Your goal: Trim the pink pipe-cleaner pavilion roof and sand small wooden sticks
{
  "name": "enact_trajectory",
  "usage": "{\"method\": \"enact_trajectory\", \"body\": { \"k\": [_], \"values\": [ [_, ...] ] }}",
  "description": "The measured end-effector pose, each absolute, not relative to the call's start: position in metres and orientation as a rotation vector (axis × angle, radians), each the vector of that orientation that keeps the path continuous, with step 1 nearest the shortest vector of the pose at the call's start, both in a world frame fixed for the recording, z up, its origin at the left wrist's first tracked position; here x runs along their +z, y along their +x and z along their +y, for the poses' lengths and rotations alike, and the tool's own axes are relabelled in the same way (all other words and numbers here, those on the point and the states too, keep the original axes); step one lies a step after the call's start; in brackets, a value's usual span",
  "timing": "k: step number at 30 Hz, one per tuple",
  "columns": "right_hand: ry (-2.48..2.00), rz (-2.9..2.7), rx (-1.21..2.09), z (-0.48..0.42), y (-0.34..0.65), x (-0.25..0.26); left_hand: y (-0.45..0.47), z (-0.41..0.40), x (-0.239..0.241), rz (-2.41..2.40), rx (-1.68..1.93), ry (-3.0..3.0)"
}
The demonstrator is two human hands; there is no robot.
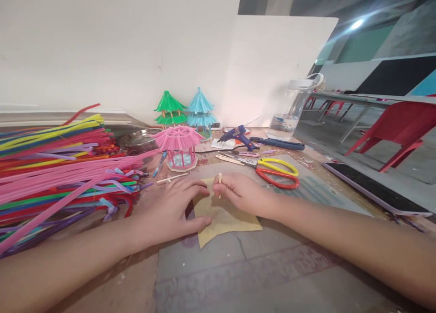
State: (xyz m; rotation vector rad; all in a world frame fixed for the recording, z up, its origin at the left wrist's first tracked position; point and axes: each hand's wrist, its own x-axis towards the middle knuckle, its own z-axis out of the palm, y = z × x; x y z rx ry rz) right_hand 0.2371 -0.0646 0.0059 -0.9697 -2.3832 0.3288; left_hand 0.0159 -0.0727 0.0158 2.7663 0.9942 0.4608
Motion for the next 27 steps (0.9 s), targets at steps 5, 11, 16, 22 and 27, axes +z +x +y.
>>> {"method": "enact_trajectory", "body": {
  "k": [5,11,16,22,27],
  "values": [
    [-1.1,-2.3,0.246,-0.064,0.238,0.005,0.015,-0.072,0.016,1.011,0.449,2.776],
    [-0.989,-2.366,0.338,-0.063,0.236,0.005,0.015,-0.072,0.016,1.003,0.428,2.802],
    [-1.151,-2.285,0.249,-0.059,0.24,0.004,0.014,-0.072,0.015,1.024,0.406,2.787],
    [-1.073,-2.321,0.35,-0.062,0.234,0.005,0.016,-0.072,0.015,0.996,0.441,2.757],
    [-1.28,-1.999,0.465,-0.049,0.243,0.008,0.014,-0.071,0.013,0.983,0.456,2.748]
  ]
}}
